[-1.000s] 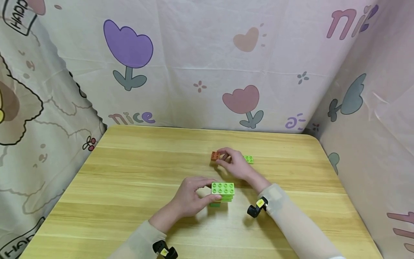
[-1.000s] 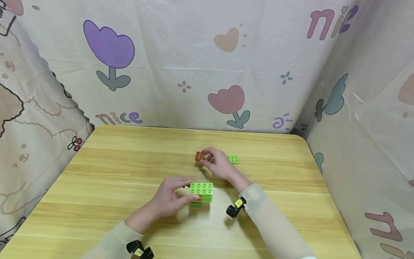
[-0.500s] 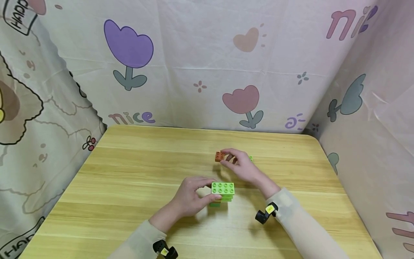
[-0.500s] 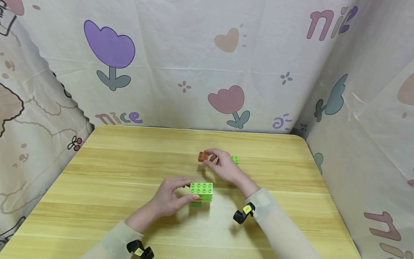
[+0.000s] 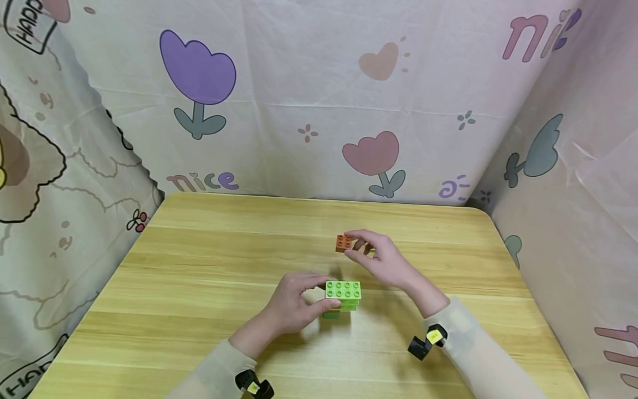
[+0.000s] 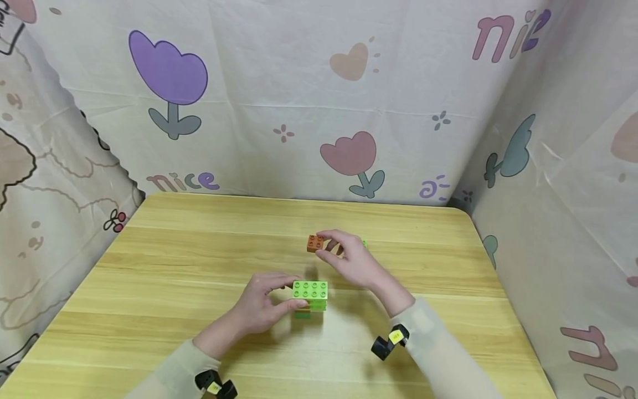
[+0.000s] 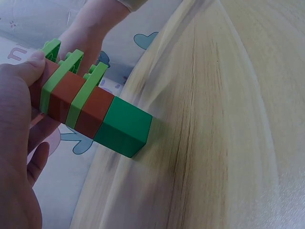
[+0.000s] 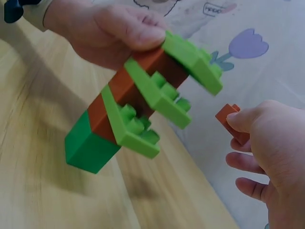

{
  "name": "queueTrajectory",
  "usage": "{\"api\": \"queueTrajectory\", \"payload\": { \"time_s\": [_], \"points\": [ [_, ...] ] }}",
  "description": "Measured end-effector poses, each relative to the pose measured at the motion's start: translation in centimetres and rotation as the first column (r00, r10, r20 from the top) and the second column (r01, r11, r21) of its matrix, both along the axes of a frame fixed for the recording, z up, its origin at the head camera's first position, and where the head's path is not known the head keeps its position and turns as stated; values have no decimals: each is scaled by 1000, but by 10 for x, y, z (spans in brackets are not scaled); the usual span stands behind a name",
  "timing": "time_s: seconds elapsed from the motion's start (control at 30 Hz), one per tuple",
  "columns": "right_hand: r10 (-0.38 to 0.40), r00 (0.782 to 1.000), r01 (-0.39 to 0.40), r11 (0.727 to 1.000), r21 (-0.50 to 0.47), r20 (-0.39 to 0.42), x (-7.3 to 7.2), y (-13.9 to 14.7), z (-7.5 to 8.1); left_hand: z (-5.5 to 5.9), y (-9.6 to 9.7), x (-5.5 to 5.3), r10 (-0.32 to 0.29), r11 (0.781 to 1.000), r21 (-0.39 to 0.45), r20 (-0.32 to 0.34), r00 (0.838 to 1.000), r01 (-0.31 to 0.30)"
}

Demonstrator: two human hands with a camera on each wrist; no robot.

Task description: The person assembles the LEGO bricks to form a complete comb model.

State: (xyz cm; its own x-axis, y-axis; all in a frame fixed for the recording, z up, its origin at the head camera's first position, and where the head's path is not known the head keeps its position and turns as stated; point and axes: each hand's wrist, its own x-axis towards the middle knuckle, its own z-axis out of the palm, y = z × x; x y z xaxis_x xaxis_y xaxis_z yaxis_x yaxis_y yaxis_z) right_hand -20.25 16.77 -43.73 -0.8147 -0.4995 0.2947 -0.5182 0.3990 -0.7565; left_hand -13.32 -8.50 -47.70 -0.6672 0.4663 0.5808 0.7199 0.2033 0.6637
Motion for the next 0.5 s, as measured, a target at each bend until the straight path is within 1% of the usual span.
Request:
{"api": "queueTrajectory", "payload": {
  "time_s": [0.2,0.37,0.5],
  "points": [
    [29,999,-30,999,-27,-37,10,2,12,0,0,0,3,1000,-2,-1,1000,-3],
    [46,998,-47,999,-16,-39,20,1,22,-1,1,-1,-5,1000,2,1,1000,5],
    [77,995,-78,997,-12,-57,29,-1,29,-2,1,-2,-15,1000,8,-8,1000,15]
  ]
}}
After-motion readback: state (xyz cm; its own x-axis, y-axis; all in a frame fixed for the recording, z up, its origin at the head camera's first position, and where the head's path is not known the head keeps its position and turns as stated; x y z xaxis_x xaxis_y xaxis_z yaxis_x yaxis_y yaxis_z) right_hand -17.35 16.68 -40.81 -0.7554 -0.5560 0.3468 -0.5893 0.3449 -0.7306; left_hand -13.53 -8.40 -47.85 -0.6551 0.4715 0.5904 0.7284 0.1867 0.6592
